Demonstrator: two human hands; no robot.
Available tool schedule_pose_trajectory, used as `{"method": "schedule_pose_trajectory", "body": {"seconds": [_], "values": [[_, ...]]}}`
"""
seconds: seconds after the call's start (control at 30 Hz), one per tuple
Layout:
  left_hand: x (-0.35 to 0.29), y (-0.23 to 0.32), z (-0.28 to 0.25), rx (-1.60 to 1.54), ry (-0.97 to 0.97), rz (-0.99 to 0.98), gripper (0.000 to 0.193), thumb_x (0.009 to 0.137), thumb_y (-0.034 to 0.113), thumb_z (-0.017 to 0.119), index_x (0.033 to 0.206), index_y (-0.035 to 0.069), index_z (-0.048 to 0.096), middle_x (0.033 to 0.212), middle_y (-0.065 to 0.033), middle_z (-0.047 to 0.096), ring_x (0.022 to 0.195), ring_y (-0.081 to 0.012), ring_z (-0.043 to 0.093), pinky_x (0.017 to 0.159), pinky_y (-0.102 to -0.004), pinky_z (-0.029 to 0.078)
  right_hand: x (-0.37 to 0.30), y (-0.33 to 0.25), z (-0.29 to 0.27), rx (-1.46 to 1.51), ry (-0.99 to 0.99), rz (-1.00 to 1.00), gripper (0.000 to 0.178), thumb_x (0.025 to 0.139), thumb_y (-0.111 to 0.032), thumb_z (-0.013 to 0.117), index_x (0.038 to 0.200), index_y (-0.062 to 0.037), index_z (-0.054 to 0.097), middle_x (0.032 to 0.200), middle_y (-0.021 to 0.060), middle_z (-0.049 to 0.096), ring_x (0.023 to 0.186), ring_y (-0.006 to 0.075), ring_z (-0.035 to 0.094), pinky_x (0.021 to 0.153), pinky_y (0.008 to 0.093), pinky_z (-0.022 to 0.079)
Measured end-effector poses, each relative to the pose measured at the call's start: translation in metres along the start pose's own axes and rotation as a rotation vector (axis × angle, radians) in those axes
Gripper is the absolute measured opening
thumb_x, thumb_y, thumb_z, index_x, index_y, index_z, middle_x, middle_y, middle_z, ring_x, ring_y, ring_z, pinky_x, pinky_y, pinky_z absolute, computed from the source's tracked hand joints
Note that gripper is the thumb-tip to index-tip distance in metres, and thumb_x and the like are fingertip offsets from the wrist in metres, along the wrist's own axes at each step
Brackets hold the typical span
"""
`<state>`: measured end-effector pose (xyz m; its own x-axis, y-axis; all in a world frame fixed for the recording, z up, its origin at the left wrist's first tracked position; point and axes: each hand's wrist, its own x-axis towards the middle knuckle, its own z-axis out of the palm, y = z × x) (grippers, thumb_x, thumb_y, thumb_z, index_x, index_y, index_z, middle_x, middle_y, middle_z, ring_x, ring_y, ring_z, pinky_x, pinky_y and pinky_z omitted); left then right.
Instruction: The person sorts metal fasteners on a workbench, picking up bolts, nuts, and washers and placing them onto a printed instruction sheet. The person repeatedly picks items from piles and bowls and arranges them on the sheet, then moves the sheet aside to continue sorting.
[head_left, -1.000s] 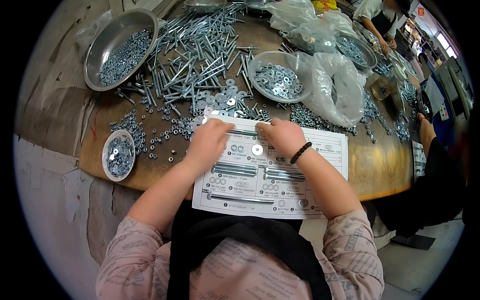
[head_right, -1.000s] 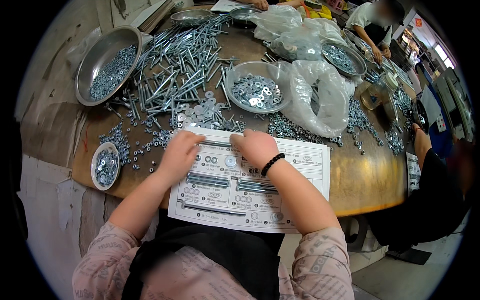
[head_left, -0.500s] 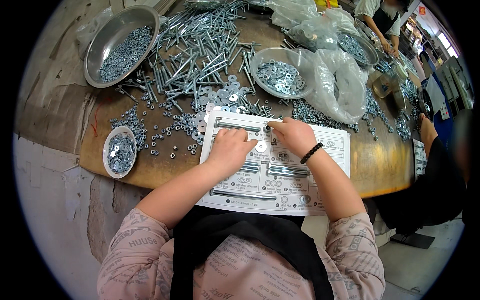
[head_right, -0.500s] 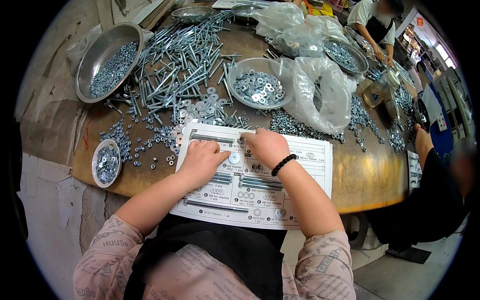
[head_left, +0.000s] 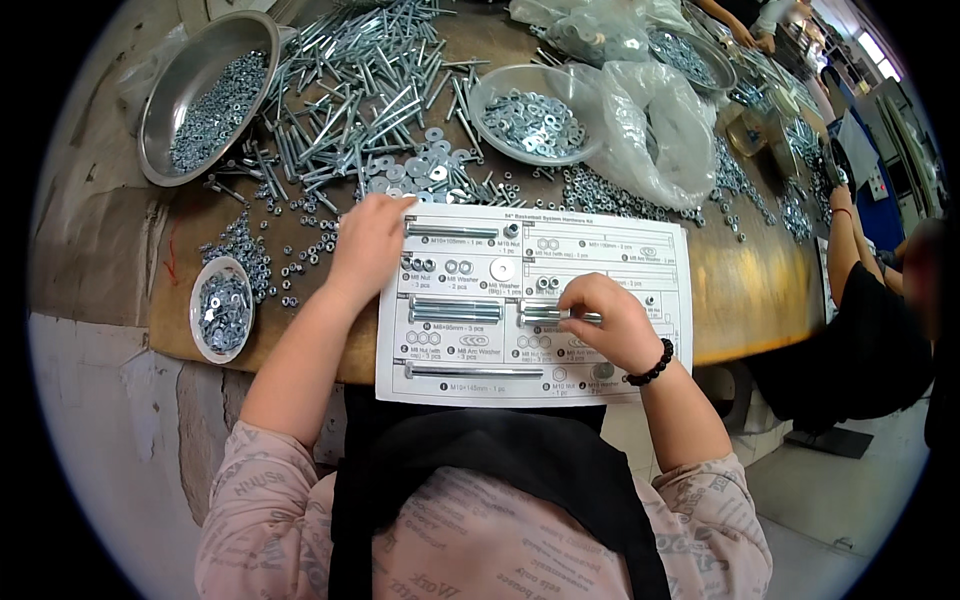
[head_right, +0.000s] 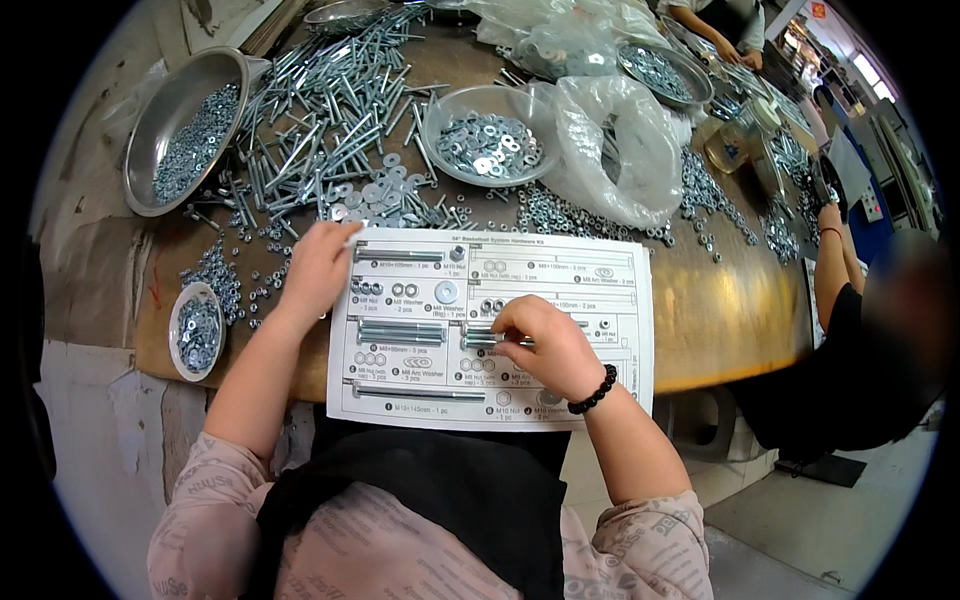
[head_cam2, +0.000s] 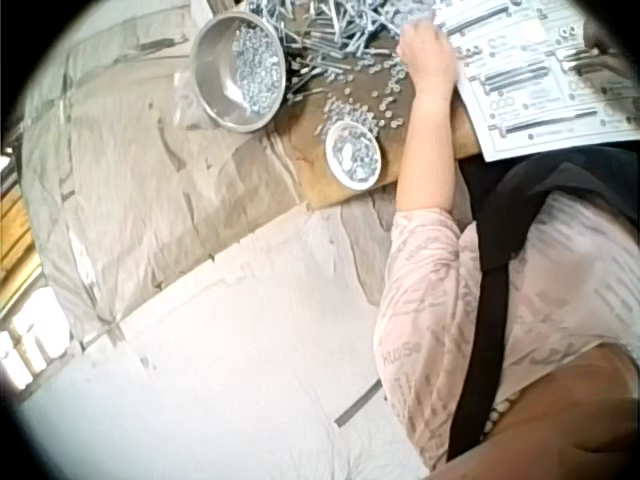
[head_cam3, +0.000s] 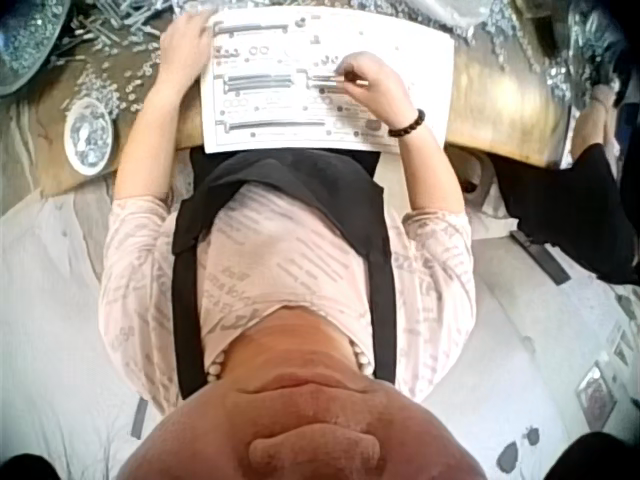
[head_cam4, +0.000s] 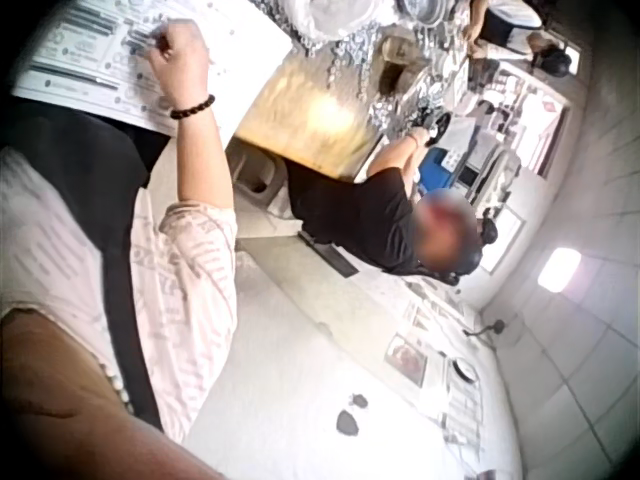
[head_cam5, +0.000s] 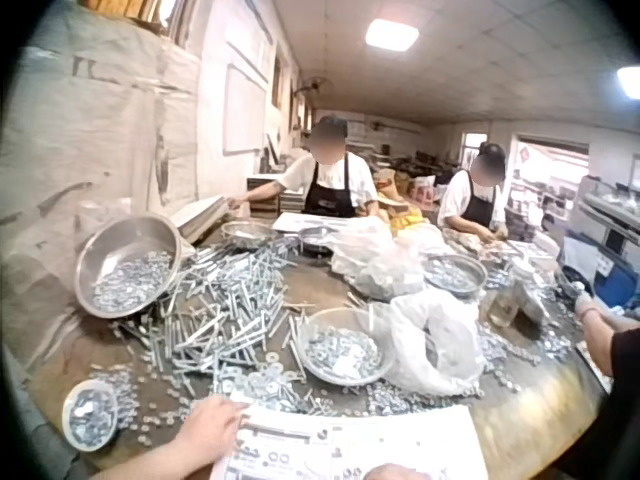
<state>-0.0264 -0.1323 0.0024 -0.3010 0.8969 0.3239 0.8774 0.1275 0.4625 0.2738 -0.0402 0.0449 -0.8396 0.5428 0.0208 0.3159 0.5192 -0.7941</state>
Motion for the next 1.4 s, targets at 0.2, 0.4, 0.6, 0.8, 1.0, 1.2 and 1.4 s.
{"method": "schedule_pose_trajectory", "body": {"seconds": [0.2, 0.4, 0.6, 0.8, 1.0, 1.2, 1.4], "values": [[0.010, -0.026, 0.003, -0.073, -0.170, -0.164, 0.031, 0.083, 0.010, 0.052, 0.114, 0.004, 0.055, 0.098, -0.0154, 0.055, 0.091, -0.0295, 0.054, 0.081, -0.0361, 0.043, -0.035, 0.010, 0.014, -0.231, -0.035, -0.120, 0.021, 0.066, -0.007, 0.072, 0.084, -0.0062, 0.060, 0.075, 0.0082, 0.055, 0.069, 0.0258, 0.056, 0.060, 0.0342, 0.046], [0.015, -0.041, 0.011, -0.111, -0.262, -0.151, 0.035, 0.082, 0.010, 0.055, 0.115, 0.001, 0.054, 0.092, -0.0152, 0.057, 0.084, -0.0268, 0.055, 0.079, -0.0335, 0.044, -0.049, 0.009, 0.030, -0.346, -0.043, -0.139, 0.023, 0.066, -0.014, 0.072, 0.086, -0.0096, 0.061, 0.074, 0.0080, 0.055, 0.071, 0.0280, 0.056, 0.061, 0.0365, 0.046], [0.017, -0.043, 0.013, -0.128, -0.274, -0.144, 0.036, 0.081, 0.009, 0.056, 0.116, 0.001, 0.054, 0.097, -0.0165, 0.059, 0.084, -0.0261, 0.057, 0.078, -0.0327, 0.045, -0.054, 0.007, 0.032, -0.333, -0.077, -0.104, 0.024, 0.066, -0.012, 0.071, 0.089, -0.0108, 0.063, 0.077, 0.0073, 0.056, 0.072, 0.0274, 0.056, 0.063, 0.0366, 0.047], [0.017, -0.041, 0.012, -0.131, -0.274, -0.152, 0.036, 0.081, 0.008, 0.055, 0.116, 0.001, 0.054, 0.099, -0.0169, 0.059, 0.086, -0.0258, 0.058, 0.079, -0.0326, 0.045, -0.054, 0.003, 0.032, -0.349, -0.050, -0.115, 0.026, 0.066, -0.011, 0.071, 0.091, -0.0124, 0.064, 0.077, 0.0061, 0.057, 0.073, 0.0266, 0.057, 0.063, 0.0356, 0.048], [0.018, -0.041, 0.013, -0.128, -0.270, -0.142, 0.036, 0.081, 0.007, 0.055, 0.116, 0.001, 0.054, 0.099, -0.0169, 0.059, 0.086, -0.0256, 0.058, 0.078, -0.0323, 0.045, -0.057, 0.008, 0.034, -0.359, -0.012, -0.115, 0.029, 0.065, -0.010, 0.072, 0.092, -0.0113, 0.064, 0.076, 0.0065, 0.056, 0.071, 0.0266, 0.057, 0.061, 0.0355, 0.048], [0.020, -0.032, 0.005, -0.122, -0.318, -0.196, 0.034, 0.081, 0.008, 0.054, 0.114, 0.002, 0.054, 0.098, -0.0163, 0.060, 0.088, -0.0269, 0.057, 0.079, -0.0336, 0.045, -0.083, 0.016, -0.005, -0.393, 0.278, 0.127, 0.030, 0.068, -0.009, 0.070, 0.097, -0.0081, 0.061, 0.080, 0.0091, 0.056, 0.071, 0.0258, 0.056, 0.061, 0.0345, 0.047], [0.022, -0.026, -0.002, -0.083, -0.360, -0.265, 0.027, 0.082, 0.010, 0.052, 0.109, 0.004, 0.055, 0.103, -0.0156, 0.060, 0.095, -0.0312, 0.057, 0.083, -0.0377, 0.044, -0.149, 0.047, -0.033, -0.545, 0.591, 0.509, 0.028, 0.076, -0.009, 0.065, 0.103, -0.0019, 0.058, 0.088, 0.0133, 0.056, 0.071, 0.0248, 0.055, 0.062, 0.0342, 0.046]]}}
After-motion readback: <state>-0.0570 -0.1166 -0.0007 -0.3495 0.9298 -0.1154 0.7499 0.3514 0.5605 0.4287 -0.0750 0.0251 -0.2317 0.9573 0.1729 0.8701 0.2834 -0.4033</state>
